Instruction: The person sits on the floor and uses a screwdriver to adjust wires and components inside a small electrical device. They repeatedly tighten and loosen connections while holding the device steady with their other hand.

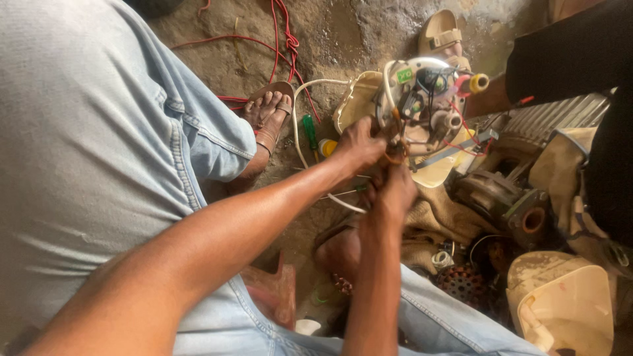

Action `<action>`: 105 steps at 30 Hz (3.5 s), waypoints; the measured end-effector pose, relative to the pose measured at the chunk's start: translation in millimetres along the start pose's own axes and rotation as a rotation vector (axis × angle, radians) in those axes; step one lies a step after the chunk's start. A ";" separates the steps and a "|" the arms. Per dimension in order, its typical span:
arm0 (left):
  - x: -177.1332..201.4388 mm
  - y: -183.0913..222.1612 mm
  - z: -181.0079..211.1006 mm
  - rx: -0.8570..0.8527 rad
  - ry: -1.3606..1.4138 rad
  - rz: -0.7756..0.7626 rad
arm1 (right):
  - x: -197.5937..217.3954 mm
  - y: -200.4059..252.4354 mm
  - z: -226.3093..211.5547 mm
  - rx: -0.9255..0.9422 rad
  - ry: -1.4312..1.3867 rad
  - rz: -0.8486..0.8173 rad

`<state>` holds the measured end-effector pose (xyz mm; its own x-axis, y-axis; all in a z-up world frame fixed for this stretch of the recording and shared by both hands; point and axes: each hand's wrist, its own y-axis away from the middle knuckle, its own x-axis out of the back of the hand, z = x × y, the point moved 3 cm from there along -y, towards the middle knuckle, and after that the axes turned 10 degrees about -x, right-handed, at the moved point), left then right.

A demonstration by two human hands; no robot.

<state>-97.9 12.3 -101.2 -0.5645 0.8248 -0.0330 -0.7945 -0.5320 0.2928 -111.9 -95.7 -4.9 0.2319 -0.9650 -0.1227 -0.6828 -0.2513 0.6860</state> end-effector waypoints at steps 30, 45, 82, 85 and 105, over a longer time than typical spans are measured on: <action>-25.8 26.4 10.0 0.137 0.092 0.016 | 55.1 -5.5 -37.0 -0.193 0.499 0.112; -22.8 14.1 11.2 0.026 0.062 0.107 | 38.8 21.0 -22.8 0.133 0.487 0.273; -7.0 17.3 33.7 -0.063 0.130 0.218 | -6.1 -17.4 15.6 -0.091 -0.182 0.251; -10.1 9.4 30.2 -0.009 0.234 0.198 | -2.0 -15.3 3.3 -0.082 -0.075 0.179; -23.5 12.3 256.4 -0.786 -1.011 -0.707 | 54.5 5.4 -73.5 0.078 0.817 0.122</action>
<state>-37.1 35.4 148.2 0.1183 0.5562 0.8226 -0.9353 0.3406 -0.0958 -52.0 -144.1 44.8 0.5625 -0.6347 0.5298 -0.7751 -0.1818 0.6052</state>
